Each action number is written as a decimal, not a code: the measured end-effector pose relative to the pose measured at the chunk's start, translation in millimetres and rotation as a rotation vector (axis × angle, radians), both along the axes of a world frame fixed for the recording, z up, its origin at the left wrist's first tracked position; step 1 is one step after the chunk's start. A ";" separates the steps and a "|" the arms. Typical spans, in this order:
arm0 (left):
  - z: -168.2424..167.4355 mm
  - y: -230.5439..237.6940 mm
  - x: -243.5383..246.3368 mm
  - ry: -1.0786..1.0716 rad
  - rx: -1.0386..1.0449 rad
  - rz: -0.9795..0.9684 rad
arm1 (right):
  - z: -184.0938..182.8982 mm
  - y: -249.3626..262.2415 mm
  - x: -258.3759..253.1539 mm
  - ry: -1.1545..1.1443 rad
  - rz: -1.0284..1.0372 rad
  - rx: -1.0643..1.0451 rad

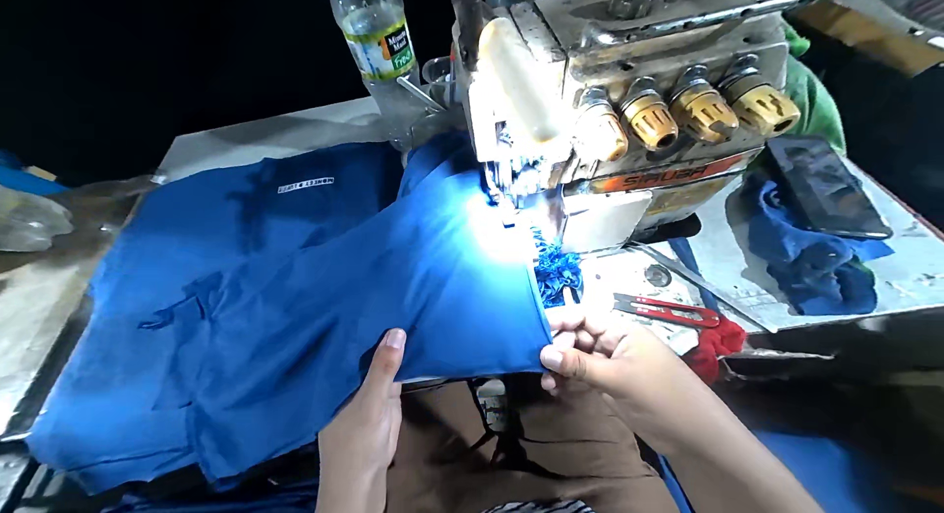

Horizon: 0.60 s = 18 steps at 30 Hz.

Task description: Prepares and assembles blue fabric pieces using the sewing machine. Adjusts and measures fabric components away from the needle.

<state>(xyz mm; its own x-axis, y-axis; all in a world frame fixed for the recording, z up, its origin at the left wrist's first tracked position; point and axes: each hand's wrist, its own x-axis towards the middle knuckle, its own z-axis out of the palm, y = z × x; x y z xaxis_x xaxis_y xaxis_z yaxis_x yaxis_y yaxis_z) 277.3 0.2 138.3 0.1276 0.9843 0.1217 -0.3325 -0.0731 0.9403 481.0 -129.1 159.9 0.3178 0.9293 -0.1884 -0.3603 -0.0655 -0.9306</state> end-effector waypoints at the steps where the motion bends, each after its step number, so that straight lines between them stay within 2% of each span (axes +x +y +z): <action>1: 2.3 4.5 1.8 0.028 0.008 -0.003 | 2.5 2.9 0.7 -0.010 -0.010 -0.007; 7: 20.6 22.3 8.5 0.069 0.005 0.001 | 6.5 17.6 3.3 -0.049 -0.025 0.030; 10: 25.7 32.5 -3.4 0.051 0.047 0.131 | 8.5 19.0 2.1 -0.028 -0.044 0.000; 13: 32.7 56.7 -34.5 -0.019 0.037 0.298 | 8.8 20.8 1.9 -0.038 -0.041 0.003; 18: 34.0 105.4 -110.8 -0.020 0.070 0.363 | 6.8 26.5 -0.4 -0.079 -0.016 0.027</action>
<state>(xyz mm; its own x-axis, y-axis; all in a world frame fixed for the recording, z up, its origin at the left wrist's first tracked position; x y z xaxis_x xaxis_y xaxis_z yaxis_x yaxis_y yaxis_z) 166.5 105.6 172.3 -0.2312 0.9544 0.1890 -0.2919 -0.2533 0.9223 480.6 -102.5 166.7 0.3459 0.9282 -0.1370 -0.2866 -0.0345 -0.9574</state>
